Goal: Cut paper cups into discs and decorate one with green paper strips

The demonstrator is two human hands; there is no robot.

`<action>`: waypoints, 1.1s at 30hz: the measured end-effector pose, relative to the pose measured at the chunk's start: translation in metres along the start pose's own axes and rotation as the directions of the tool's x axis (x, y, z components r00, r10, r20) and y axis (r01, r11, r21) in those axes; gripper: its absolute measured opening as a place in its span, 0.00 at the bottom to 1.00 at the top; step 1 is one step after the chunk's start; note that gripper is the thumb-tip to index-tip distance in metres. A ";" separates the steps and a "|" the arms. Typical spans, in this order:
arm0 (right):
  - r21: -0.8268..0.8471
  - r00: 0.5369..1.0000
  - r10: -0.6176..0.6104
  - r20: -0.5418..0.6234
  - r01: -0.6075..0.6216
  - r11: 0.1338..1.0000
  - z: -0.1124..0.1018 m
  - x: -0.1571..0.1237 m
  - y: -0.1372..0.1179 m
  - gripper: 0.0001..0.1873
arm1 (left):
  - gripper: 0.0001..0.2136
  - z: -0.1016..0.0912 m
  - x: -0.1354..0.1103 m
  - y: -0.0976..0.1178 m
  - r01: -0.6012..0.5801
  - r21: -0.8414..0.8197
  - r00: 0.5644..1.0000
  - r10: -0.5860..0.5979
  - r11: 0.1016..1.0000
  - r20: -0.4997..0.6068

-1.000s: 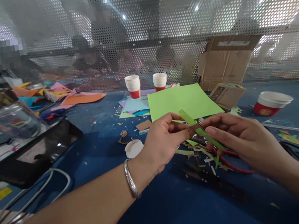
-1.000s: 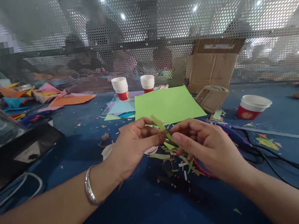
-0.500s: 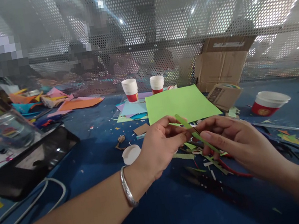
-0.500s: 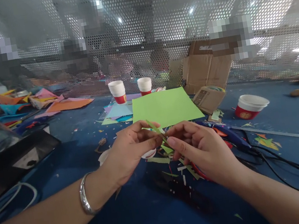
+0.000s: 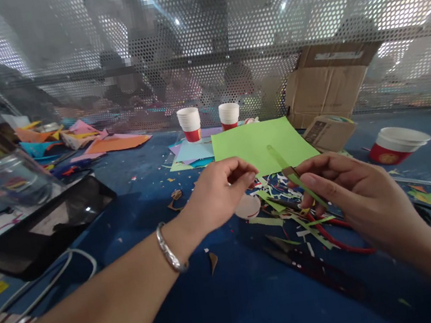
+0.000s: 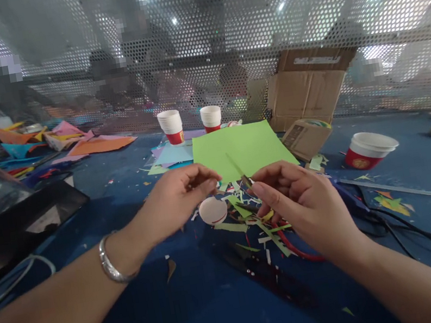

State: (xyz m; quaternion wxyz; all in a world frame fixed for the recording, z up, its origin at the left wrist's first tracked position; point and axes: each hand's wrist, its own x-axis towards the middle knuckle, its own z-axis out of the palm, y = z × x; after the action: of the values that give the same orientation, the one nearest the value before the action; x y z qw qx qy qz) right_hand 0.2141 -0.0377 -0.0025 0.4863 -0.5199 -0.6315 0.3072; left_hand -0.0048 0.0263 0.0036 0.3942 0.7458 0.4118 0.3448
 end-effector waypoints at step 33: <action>-0.493 0.953 -0.296 -0.069 0.225 0.840 0.002 -0.007 0.007 0.11 | 0.10 0.016 -0.002 0.001 0.210 -0.406 0.978 -0.194 0.890 0.080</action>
State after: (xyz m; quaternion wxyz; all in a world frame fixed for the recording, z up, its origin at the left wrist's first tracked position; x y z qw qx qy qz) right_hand 0.2144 -0.0417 -0.0115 0.4232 -0.5538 -0.7163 0.0342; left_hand 0.0078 0.0191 -0.0027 0.5836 0.6054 0.3977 0.3671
